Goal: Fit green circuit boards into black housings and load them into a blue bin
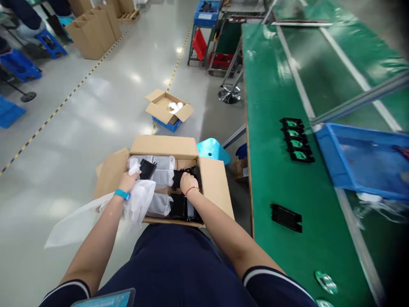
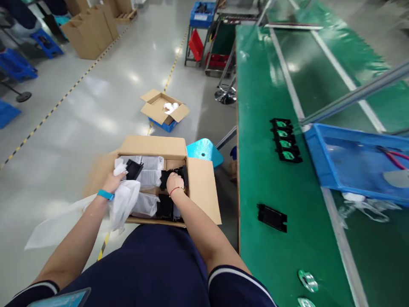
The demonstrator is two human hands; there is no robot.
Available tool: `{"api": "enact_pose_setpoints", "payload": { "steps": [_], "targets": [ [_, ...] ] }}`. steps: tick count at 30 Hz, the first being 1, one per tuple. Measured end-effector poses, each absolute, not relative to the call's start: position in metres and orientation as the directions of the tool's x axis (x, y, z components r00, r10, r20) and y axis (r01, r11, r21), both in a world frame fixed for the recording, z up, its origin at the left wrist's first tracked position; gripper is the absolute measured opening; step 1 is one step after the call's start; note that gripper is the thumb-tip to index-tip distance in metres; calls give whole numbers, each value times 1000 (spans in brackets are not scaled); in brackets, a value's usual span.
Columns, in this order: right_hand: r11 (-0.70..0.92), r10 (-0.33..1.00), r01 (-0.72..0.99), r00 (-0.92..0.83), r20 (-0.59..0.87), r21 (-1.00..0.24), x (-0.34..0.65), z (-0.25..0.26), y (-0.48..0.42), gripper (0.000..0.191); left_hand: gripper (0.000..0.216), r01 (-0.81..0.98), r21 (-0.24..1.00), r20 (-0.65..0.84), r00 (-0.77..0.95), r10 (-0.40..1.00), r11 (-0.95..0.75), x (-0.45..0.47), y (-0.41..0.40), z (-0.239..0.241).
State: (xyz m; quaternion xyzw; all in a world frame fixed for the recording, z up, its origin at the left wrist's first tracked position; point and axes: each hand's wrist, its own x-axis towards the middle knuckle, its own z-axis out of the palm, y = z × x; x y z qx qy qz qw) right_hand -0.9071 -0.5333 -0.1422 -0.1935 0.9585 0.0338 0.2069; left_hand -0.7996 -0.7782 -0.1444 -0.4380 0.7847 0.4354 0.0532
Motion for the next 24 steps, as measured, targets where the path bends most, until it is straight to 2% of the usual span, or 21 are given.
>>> {"api": "enact_pose_setpoints", "payload": {
  "steps": [3, 5, 7, 10, 13, 19, 24],
  "targets": [
    [880, -466, -467, -814, -348, -85, -898, -123, -508, 27, 33, -745, 641, -506, -590, -629, 183, -797, -756, -149],
    [896, -443, -420, -839, -315, -142, -890, -111, -485, 25, 31, -753, 639, -528, -575, -624, 153, -794, -745, -155],
    [929, -371, -331, -848, -380, -168, -878, -104, -465, 23, 31, -752, 646, -543, -572, -615, 130, -791, -740, -161],
    [939, -330, -324, -749, -574, -116, -852, -106, -456, 32, 34, -748, 655, -560, -578, -594, 110, -786, -740, -166],
    [925, -318, -377, -692, -649, -51, -831, -122, -471, 40, 37, -739, 664, -568, -595, -569, 110, -786, -744, -167],
    [964, -223, -265, -773, -594, -16, -817, -127, -481, 30, 36, -690, 709, -549, -671, -498, 146, -792, -754, -162],
    [971, -166, -230, -832, -530, 57, -807, -104, -488, 23, 37, -673, 651, -536, -735, -416, 350, -801, -755, -157]
  ]
}}
